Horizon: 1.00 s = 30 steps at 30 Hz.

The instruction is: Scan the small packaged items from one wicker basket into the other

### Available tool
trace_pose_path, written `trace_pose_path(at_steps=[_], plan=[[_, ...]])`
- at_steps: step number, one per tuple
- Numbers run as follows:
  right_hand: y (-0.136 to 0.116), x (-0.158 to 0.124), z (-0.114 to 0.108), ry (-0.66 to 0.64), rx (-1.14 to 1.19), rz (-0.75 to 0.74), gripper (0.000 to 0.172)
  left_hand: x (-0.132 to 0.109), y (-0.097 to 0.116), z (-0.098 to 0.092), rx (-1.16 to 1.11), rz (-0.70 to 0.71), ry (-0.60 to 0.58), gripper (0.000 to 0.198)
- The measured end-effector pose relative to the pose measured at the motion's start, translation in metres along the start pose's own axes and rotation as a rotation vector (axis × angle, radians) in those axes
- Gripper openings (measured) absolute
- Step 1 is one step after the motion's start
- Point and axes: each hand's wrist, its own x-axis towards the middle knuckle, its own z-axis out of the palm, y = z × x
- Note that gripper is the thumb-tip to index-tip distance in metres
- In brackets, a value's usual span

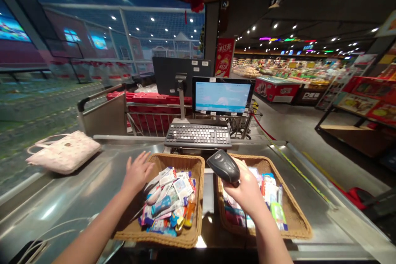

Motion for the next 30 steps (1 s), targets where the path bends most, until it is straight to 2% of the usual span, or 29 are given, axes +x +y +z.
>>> trace_pose_path(at_steps=[5, 8, 11, 14, 19, 24, 30], plan=[[0.028, -0.006, -0.033, 0.130, -0.052, 0.076, 0.033, 0.031, 0.066, 0.003, -0.111, 0.156, -0.036, 0.031], [0.044, -0.012, -0.052, 0.171, -0.085, 0.091, 0.029, 0.045, 0.112, 0.017, -0.151, 0.258, -0.021, 0.028], [0.058, -0.020, -0.068, 0.191, -0.131, 0.108, 0.031, 0.055, 0.158, 0.036, -0.178, 0.343, -0.067, 0.029], [0.072, -0.028, -0.080, 0.211, -0.157, 0.136, 0.032, 0.065, 0.204, 0.056, -0.189, 0.438, -0.127, 0.039], [0.093, -0.039, -0.099, 0.233, -0.164, 0.153, 0.033, 0.085, 0.273, 0.088, -0.144, 0.604, -0.240, 0.070], [0.110, -0.047, -0.112, 0.249, -0.156, 0.159, 0.030, 0.104, 0.314, 0.126, -0.084, 0.718, -0.288, 0.073], [0.128, -0.055, -0.118, 0.256, -0.159, 0.209, 0.032, 0.112, 0.334, 0.161, -0.027, 0.791, -0.350, 0.075]])
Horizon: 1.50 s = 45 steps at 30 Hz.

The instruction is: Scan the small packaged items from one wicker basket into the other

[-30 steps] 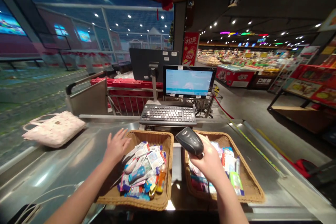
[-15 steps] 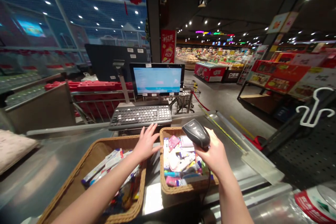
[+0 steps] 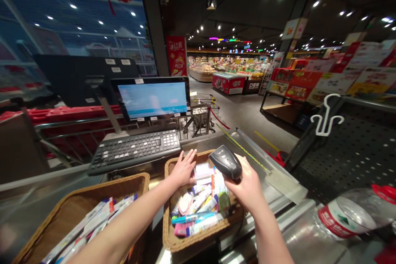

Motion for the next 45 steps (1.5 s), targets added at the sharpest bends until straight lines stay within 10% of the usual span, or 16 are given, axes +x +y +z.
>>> trace_pose_path(at_steps=[16, 29, 45], plan=[[0.009, 0.003, 0.012, -0.015, 0.015, 0.042, 0.034, 0.003, 0.016, 0.010, -0.153, -0.108, -0.098, 0.066], [-0.013, 0.003, 0.018, 0.008, -0.026, -0.030, 0.036, -0.046, -0.009, -0.064, -0.079, -0.015, 0.159, 0.063], [-0.082, 0.019, 0.049, -0.038, 0.088, -0.198, 0.036, -0.152, -0.083, -0.158, 0.107, -0.236, 0.349, 0.066]])
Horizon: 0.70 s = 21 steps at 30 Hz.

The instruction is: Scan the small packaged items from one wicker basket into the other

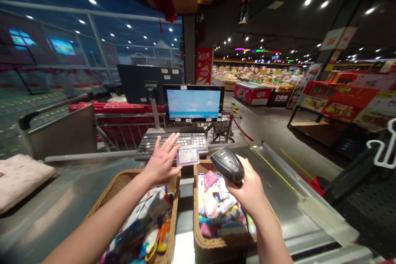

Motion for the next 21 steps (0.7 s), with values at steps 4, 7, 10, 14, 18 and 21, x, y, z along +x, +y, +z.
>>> trace_pose_path(at_steps=[4, 7, 10, 14, 18, 21], plan=[[-0.019, 0.008, 0.015, -0.006, 0.038, -0.036, 0.037, -0.014, -0.021, -0.016, 0.047, -0.047, 0.030, 0.064], [-0.035, 0.012, 0.026, -0.034, 0.065, -0.074, 0.038, -0.023, -0.036, -0.027, 0.078, -0.064, 0.047, 0.064], [-0.052, 0.015, 0.036, -0.072, 0.088, -0.108, 0.041, -0.031, -0.047, -0.036, 0.106, -0.078, 0.055, 0.065], [-0.072, 0.016, 0.047, -0.129, 0.125, -0.117, 0.044, -0.039, -0.058, -0.045, 0.127, -0.102, 0.069, 0.065], [-0.085, 0.013, 0.054, -0.180, 0.155, -0.124, 0.044, -0.046, -0.067, -0.051, 0.152, -0.121, 0.076, 0.064], [-0.089, 0.010, 0.058, -0.209, 0.142, -0.128, 0.041, -0.052, -0.074, -0.054, 0.155, -0.138, 0.085, 0.063]])
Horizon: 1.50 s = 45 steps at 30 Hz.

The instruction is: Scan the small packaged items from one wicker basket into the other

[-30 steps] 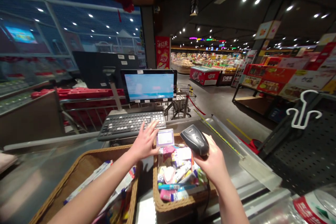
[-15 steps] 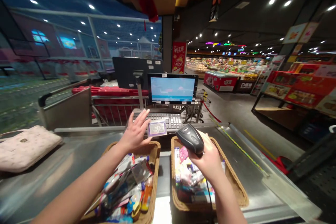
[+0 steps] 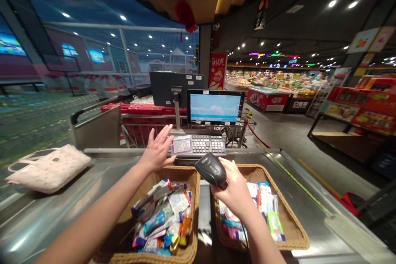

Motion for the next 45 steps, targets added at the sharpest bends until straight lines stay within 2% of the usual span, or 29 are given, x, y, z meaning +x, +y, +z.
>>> trace_pose_path(at_steps=[14, 31, 37, 45], plan=[[-0.014, -0.002, 0.011, -0.043, 0.031, -0.032, 0.033, -0.014, -0.018, -0.004, 0.018, -0.038, 0.014, 0.062], [-0.013, -0.003, 0.008, -0.055, 0.066, -0.008, 0.037, -0.017, -0.016, -0.001, 0.010, -0.051, -0.002, 0.060], [-0.009, -0.003, 0.008, -0.056, 0.065, 0.010, 0.040, -0.026, -0.012, 0.011, -0.017, -0.060, -0.049, 0.060], [-0.007, -0.001, 0.012, -0.080, 0.069, 0.019, 0.041, -0.056, -0.009, 0.034, 0.001, -0.089, -0.149, 0.058]])
